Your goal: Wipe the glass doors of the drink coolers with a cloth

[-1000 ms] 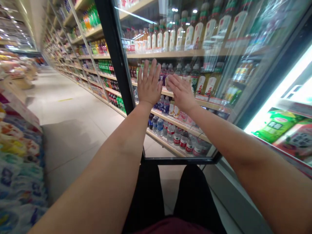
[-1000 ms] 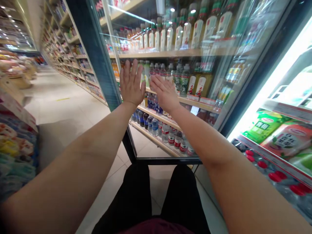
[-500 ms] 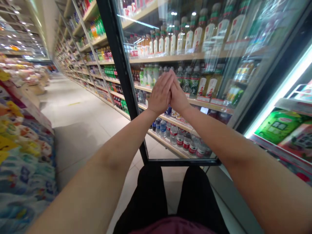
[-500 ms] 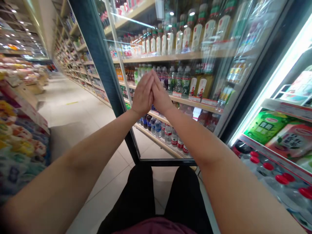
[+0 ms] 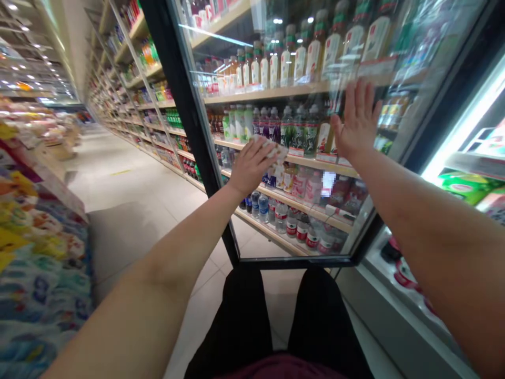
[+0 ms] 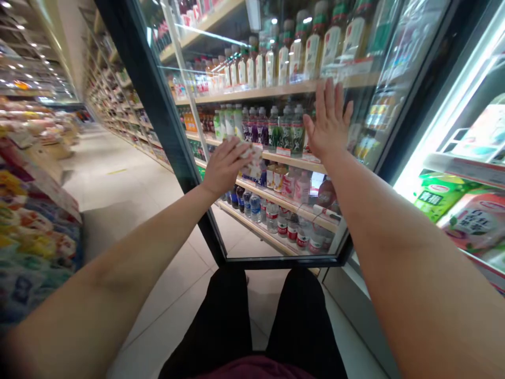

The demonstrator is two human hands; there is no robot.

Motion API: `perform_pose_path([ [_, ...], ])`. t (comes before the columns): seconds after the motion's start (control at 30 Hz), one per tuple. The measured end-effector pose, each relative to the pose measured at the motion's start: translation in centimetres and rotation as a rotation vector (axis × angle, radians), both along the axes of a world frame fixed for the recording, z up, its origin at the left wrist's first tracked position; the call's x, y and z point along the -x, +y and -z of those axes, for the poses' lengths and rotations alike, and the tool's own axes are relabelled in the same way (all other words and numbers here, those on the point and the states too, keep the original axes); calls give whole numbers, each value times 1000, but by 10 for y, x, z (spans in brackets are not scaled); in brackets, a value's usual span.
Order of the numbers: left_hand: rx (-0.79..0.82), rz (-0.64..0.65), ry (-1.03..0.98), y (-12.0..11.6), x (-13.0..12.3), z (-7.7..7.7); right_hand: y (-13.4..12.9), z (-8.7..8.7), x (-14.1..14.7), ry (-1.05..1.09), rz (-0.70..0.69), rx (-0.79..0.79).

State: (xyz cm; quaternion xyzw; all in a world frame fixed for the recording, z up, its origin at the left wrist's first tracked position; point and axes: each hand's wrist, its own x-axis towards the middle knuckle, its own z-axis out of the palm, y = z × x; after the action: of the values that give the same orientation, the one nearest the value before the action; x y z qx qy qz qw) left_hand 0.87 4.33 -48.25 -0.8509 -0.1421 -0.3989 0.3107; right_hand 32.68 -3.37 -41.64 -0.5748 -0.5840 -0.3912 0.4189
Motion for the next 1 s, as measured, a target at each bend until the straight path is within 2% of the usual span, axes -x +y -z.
perform_pose_path([
  [0.1, -30, -6, -57, -3, -6, 25, 1, 11, -3, 6, 11, 4],
  [0.17, -15, -2, -108, -1, -10, 31, 0, 15, 0, 25, 12, -1],
  [0.23, 1, 42, -146, 5, -14, 23, -1, 16, 3, 37, 1, 13],
  [0.33, 36, 127, -226, 19, -17, -9, -3, 16, 4, 68, -13, 33],
  [0.4, 82, 118, -312, 27, -15, -27, -3, 16, 4, 75, -18, 29],
  [0.47, 109, 71, -355, 31, -13, -32, -2, 17, 2, 58, -9, 13],
  [0.53, 84, 27, -319, 31, -10, -21, 1, 18, 1, 40, 2, -5],
  [0.67, 20, -31, -145, 24, -1, 18, 8, 22, -1, 34, -15, -21],
  [0.73, 3, -54, -50, 25, 5, 27, 10, 23, -1, 22, -9, -36],
  [0.77, -6, -65, -10, 26, 9, 26, 10, 23, -1, 18, -1, -42],
  [0.87, -22, -85, 27, 30, 18, 6, 8, 20, -1, 34, 7, -20],
  [1.0, 36, -125, -115, 26, 20, -38, 5, 21, 4, 111, -38, -25],
])
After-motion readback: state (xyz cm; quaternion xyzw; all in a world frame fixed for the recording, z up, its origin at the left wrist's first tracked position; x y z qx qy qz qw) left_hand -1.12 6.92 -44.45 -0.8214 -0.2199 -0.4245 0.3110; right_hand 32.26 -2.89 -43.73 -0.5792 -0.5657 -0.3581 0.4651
